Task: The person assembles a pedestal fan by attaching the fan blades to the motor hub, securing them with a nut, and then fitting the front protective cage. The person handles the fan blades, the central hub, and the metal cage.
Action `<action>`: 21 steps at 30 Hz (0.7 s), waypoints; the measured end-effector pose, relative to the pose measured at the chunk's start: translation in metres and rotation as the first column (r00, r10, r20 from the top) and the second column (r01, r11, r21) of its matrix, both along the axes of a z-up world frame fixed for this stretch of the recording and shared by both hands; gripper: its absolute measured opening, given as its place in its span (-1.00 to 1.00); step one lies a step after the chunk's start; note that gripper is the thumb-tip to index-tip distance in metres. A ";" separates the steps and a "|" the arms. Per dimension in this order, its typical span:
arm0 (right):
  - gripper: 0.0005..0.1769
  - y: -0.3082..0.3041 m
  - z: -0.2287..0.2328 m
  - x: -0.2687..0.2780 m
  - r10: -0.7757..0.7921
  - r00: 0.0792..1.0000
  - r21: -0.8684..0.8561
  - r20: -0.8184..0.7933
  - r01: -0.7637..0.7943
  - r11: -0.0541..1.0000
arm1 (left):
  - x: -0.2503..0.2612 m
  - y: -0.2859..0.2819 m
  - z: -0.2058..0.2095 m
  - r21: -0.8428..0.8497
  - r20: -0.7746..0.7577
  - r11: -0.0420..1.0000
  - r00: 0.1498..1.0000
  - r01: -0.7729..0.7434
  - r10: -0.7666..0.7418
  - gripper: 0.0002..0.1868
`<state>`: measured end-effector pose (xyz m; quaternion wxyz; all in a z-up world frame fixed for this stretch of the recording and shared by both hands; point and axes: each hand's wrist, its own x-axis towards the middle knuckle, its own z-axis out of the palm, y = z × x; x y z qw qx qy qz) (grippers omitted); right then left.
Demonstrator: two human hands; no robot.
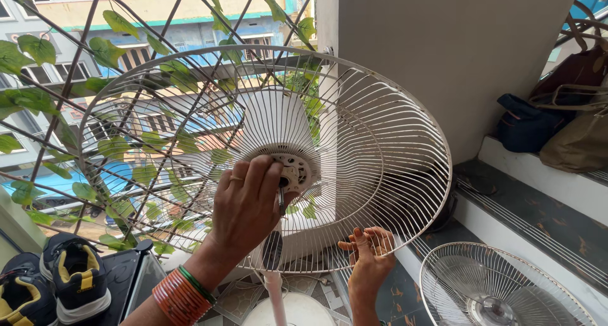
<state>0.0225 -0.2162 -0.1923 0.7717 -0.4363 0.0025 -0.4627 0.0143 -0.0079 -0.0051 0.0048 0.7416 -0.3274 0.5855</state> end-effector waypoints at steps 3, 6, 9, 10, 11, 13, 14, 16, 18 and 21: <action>-0.82 0.001 0.000 0.000 0.024 0.997 0.044 -0.077 -0.021 0.999 | 0.001 -0.001 -0.002 -0.033 -0.017 0.999 1.000 0.015 -0.015 -0.57; -0.83 0.000 0.002 -0.001 0.024 0.995 0.054 -0.098 -0.018 0.998 | 0.002 0.000 -0.004 0.062 0.047 0.996 0.996 0.068 -0.071 -0.52; -0.82 0.000 0.006 0.000 0.008 0.999 0.040 -0.034 -0.007 0.999 | 0.008 0.006 0.001 0.238 0.056 0.959 0.983 0.157 -0.175 -0.47; -0.81 0.000 0.006 0.000 0.014 0.998 0.054 -0.059 -0.011 0.998 | 0.009 0.010 0.003 0.296 0.036 0.935 0.976 0.193 -0.213 -0.47; -0.80 0.000 0.007 -0.001 0.021 0.996 0.068 -0.083 -0.015 0.998 | 0.010 0.015 0.006 0.320 0.037 0.930 0.979 0.179 -0.201 -0.44; -0.78 0.001 0.008 -0.004 0.028 0.991 0.077 -0.131 -0.018 0.997 | 0.008 0.024 0.010 0.361 0.029 0.921 0.985 0.148 -0.170 -0.38; -0.78 0.001 0.008 -0.004 0.026 0.988 0.073 -0.151 -0.015 0.997 | 0.005 0.026 0.010 0.310 0.029 0.938 0.984 0.158 -0.176 -0.40; -0.78 0.002 0.009 -0.005 0.025 0.984 0.073 -0.176 -0.013 0.997 | -0.001 0.024 0.009 0.208 0.030 0.962 0.982 0.179 -0.189 -0.44; -0.78 0.002 0.009 -0.006 0.028 0.982 0.076 -0.186 -0.014 0.997 | -0.007 0.020 0.007 0.127 -0.009 0.986 0.994 0.110 -0.110 -0.46; -0.81 0.003 0.007 -0.005 0.024 0.998 0.069 -0.057 -0.020 0.997 | -0.008 0.011 0.003 0.056 0.000 0.997 0.998 0.060 -0.061 -0.51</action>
